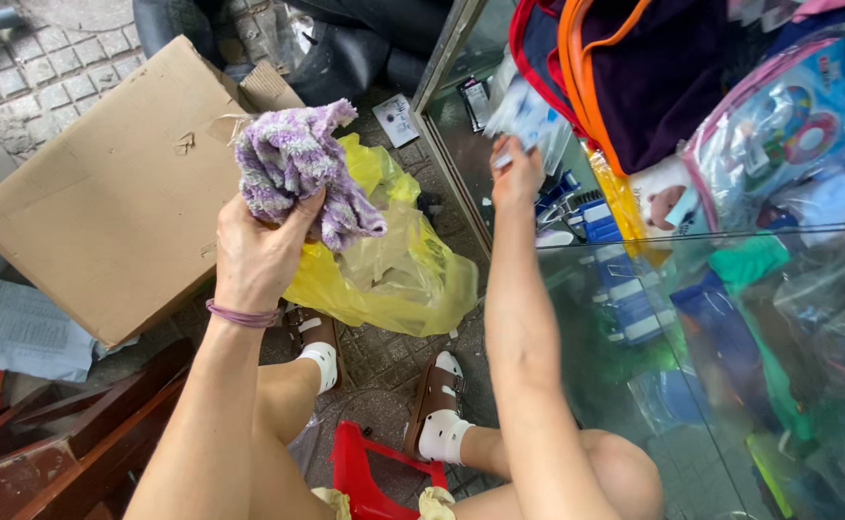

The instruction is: The person sorts various items from cardboard boxes and plastic bags by hand, including a cloth, packaged accessories, a paper, and a pair of glasses, while sitting near a glass display cabinet.

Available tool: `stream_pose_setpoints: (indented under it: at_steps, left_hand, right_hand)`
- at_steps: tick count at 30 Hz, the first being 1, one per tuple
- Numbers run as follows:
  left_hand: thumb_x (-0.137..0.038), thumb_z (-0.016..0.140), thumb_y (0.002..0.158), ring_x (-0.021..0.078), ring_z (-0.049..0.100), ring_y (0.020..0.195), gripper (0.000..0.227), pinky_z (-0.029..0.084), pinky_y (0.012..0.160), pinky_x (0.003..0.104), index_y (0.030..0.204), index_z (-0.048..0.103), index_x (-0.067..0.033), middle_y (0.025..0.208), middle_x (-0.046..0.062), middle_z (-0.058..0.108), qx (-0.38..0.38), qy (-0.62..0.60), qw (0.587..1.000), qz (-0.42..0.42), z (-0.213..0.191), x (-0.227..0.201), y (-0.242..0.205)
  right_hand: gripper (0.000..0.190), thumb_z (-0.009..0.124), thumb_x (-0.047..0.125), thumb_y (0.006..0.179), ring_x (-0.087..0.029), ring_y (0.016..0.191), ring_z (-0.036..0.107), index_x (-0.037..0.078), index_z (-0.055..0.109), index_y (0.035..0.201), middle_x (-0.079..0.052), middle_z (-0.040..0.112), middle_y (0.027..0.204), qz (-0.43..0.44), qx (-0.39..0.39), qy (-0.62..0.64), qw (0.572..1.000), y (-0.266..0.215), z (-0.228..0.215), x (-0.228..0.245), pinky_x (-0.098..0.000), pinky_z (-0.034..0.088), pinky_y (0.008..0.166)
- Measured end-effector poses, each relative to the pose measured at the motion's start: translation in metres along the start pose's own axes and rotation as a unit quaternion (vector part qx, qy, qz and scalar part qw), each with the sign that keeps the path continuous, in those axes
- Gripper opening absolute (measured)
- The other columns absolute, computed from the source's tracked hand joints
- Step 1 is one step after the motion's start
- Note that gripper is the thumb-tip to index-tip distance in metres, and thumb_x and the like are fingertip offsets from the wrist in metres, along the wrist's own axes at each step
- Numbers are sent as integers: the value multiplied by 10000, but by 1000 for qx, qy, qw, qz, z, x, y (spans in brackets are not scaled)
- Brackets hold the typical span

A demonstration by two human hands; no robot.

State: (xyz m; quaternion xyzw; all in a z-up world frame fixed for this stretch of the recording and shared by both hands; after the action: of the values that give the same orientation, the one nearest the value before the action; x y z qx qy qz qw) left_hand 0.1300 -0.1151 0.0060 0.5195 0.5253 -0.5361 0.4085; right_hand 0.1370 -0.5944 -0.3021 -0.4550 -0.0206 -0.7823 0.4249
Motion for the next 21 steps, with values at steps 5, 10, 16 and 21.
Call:
stream_pose_setpoints:
  at_steps: [5,10,16,21]
  left_hand:
    - [-282,771,956,88,709,775,333,589,682,263,1085,716,21,918,51,775,-9,-16,1000,-2,3,-5,5]
    - [-258,766,977,69,673,750,293,559,655,246,1080,714,11,913,33,758,-3,-4,1000,13,-5,-1,-1]
    - [-194,764,1046,64,603,747,184,486,640,229,1090,718,-22,941,2,705,14,-82,996,22,-20,2,-13]
    - [-182,770,1037,78,654,756,178,535,664,234,1103,714,-27,964,8,728,-12,-108,994,-2,-34,6,-9]
  right_hand:
    - [248,666,84,1011,-200,927,656,3,596,1235,-102,671,1041,-27,87,-73,993,-79,67,36,-341,553,805]
    - [162,660,139,1043,-184,927,701,43,631,1170,-93,741,1009,-124,171,-172,962,-252,114,47,-330,539,875]
    - [165,759,175,952,-177,864,721,50,741,1059,-99,784,970,-100,277,-518,803,-297,145,-96,-357,558,786]
    - [361,798,157,797,-275,934,712,65,700,1131,-149,751,993,-1,401,-763,508,-310,127,-180,-459,510,854]
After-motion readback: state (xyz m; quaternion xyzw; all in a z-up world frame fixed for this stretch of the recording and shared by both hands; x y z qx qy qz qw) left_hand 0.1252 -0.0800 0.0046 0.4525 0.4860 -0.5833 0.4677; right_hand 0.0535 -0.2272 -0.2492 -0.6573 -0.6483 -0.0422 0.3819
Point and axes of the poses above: each hand's wrist, its own y-axis towards the middle knuckle, its own z-axis out of the palm, x = y × z, the point moved 10 cm from there along y, towards the middle knuckle
